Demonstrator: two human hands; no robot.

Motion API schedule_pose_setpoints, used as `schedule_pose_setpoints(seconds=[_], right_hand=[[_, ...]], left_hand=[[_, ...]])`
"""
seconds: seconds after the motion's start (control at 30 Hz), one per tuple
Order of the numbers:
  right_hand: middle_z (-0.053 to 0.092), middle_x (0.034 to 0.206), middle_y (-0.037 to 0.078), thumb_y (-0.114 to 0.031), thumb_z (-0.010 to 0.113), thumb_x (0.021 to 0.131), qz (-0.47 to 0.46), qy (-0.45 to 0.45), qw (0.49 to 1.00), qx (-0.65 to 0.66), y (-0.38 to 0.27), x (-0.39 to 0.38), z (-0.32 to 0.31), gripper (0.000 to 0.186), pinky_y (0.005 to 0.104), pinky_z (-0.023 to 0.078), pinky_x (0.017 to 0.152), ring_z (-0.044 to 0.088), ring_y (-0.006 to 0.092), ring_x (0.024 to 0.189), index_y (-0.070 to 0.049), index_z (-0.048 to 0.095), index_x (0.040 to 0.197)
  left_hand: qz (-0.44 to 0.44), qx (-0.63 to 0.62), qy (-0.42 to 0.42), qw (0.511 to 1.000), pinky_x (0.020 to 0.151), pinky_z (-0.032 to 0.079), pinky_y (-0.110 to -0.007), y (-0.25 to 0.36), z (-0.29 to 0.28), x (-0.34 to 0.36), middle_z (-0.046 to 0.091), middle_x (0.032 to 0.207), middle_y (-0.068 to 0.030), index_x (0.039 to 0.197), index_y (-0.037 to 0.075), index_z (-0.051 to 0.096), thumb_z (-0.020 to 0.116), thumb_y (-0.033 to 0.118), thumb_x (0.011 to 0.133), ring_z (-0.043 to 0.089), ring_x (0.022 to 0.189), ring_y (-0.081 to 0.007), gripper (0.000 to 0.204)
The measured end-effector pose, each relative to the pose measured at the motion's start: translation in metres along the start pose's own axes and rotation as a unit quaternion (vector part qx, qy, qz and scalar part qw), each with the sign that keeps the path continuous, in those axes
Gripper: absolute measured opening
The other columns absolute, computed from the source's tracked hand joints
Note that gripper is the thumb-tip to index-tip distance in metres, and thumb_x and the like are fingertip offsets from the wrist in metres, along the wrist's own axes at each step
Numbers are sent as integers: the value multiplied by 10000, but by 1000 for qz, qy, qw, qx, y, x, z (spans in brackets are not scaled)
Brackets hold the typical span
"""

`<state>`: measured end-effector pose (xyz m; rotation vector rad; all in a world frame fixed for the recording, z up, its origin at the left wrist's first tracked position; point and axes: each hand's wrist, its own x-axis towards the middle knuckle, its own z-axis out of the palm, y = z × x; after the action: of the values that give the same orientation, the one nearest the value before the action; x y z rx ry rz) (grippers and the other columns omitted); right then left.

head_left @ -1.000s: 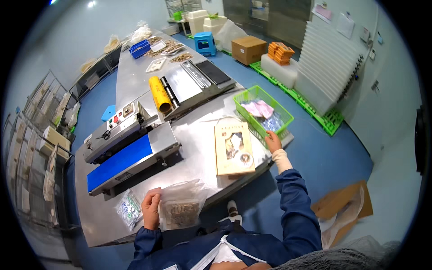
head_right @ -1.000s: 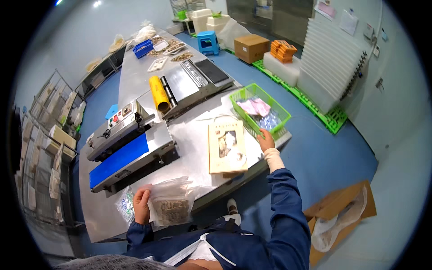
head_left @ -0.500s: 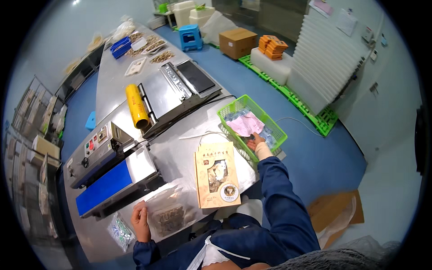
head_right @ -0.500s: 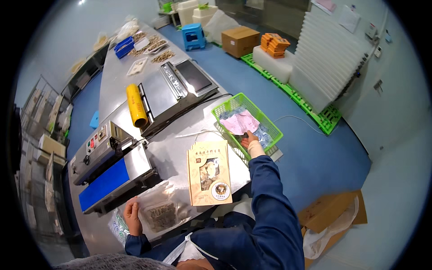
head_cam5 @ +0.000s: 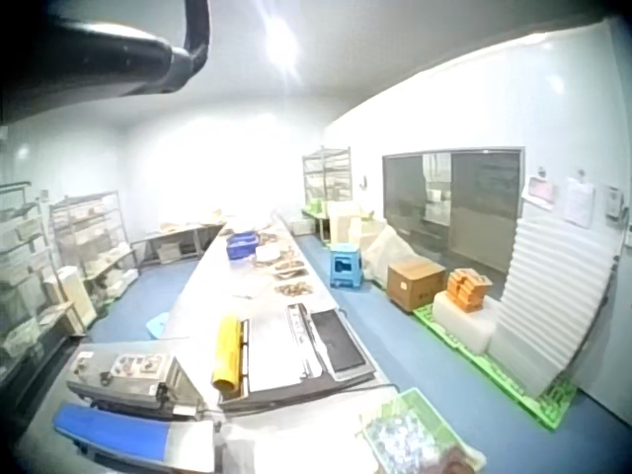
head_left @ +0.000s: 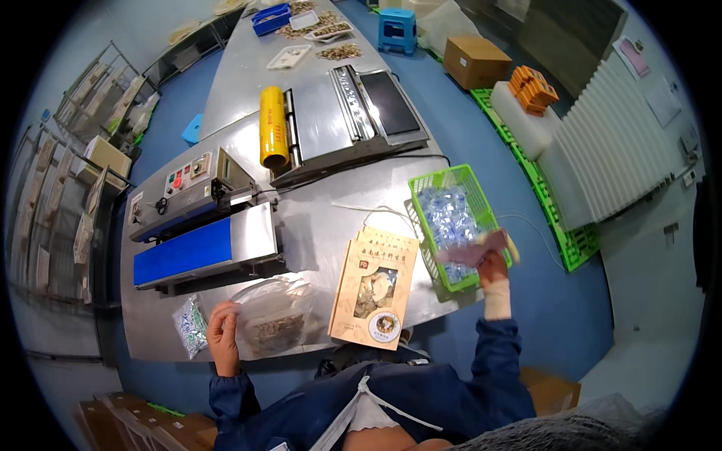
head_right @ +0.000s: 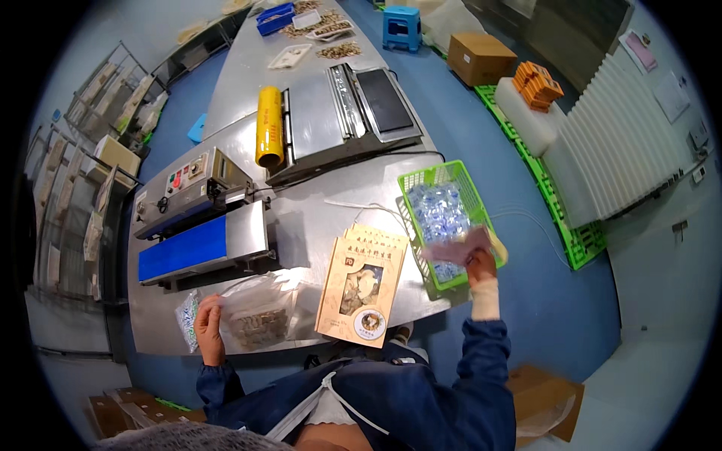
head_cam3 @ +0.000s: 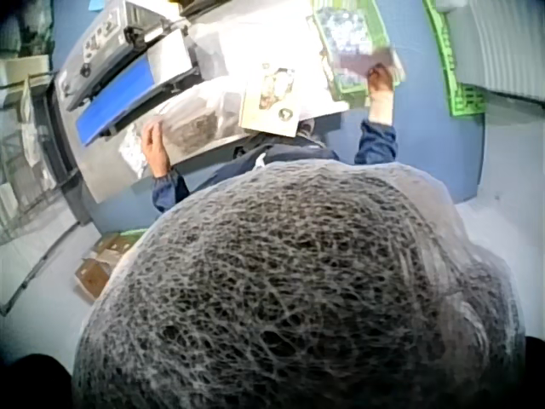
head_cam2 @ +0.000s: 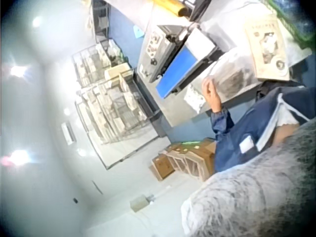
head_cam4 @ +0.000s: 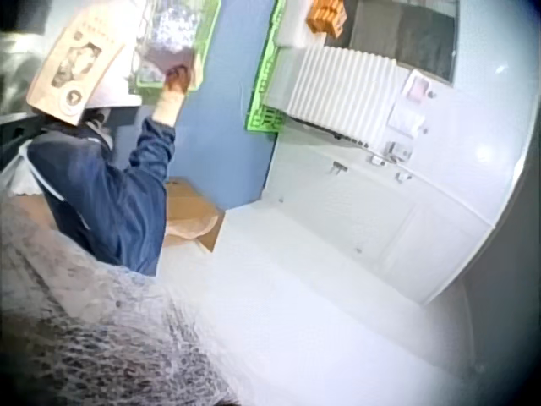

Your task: The person places vacuum-sealed packages of food onto a metal table and arranges them. They then pick up a stack of cardboard boxes and walk towards a door, exiting the room while carrying the boxes.

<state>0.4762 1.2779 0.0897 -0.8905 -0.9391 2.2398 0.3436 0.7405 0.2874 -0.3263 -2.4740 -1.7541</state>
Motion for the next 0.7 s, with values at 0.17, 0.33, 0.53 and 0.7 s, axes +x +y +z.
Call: schedule_pose_setpoints(seconds=[0.17,0.33,0.53,0.7], right_hand=[[517,628,57,-343,480,850,61,-135,984,-94,-33,-132,55,338,214,315,456,425,95,511,-16,558,893],[616,752,90,-281,496,823,226,-161,898,-341,93,-123,-15,288,252,393,495,503,130,565,-27,604,908],[600,960,179,-276,482,830,23,-385,695,-606,198,-125,-52,306,364,460,738,589,329,855,-64,572,1030],[613,890,81,-417,444,859,341,-214,873,-276,178,-156,-18,409,285,441,475,562,186,652,-47,565,986]], left_hand=[[33,82,30,996,862,355,-297,-6,-13,6,557,932,-84,835,-9,575,518,69,844,494,947,-201,97],[56,11,17,998,782,377,-255,-5,-3,23,566,869,-48,843,-11,580,521,94,855,503,845,-141,121],[-35,-124,29,991,696,373,-201,-13,-15,20,560,781,15,822,3,587,525,138,871,478,739,-56,157],[-28,-152,40,987,687,374,-203,-14,-18,19,558,779,21,823,5,585,531,142,868,475,737,-53,154]])
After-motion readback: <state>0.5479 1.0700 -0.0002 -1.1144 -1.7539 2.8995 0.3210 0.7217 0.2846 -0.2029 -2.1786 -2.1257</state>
